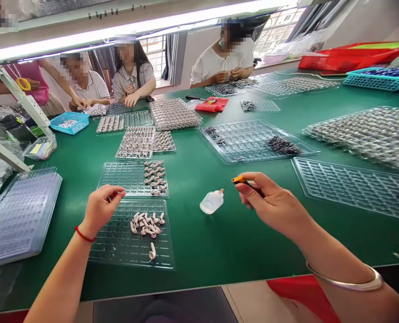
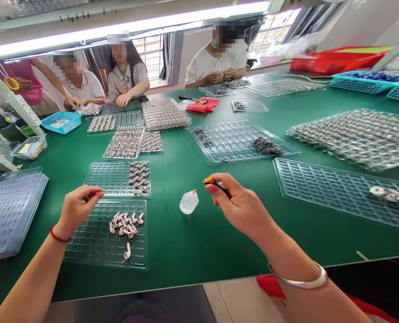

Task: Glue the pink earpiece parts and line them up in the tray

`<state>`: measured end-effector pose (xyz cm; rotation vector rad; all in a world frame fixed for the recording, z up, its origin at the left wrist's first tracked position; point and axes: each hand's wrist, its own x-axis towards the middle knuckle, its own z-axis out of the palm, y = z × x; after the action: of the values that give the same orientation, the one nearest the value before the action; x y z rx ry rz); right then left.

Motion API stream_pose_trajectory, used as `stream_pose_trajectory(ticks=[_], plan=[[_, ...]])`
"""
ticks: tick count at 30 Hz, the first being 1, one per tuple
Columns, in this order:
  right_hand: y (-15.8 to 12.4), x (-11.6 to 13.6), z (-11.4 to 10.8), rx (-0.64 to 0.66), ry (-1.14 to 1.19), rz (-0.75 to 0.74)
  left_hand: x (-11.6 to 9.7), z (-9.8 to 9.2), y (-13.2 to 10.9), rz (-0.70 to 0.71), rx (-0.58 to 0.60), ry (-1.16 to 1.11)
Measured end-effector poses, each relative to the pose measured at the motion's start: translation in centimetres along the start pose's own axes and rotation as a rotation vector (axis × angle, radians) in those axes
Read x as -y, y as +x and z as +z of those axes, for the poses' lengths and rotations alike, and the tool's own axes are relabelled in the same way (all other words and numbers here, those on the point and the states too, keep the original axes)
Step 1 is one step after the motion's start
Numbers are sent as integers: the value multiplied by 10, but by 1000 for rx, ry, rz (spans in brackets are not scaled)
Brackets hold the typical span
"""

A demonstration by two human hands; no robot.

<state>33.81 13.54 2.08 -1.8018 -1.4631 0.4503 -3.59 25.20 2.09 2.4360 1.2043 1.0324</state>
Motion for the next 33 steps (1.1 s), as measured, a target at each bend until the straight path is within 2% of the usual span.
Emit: stream_pose_trajectory(ticks=[12, 33], plan=[[4, 18, 5, -35, -293, -7, 8, 3, -3, 27, 104, 88], [7, 22, 5, -19, -329, 31, 10, 3, -3, 62, 144, 125]])
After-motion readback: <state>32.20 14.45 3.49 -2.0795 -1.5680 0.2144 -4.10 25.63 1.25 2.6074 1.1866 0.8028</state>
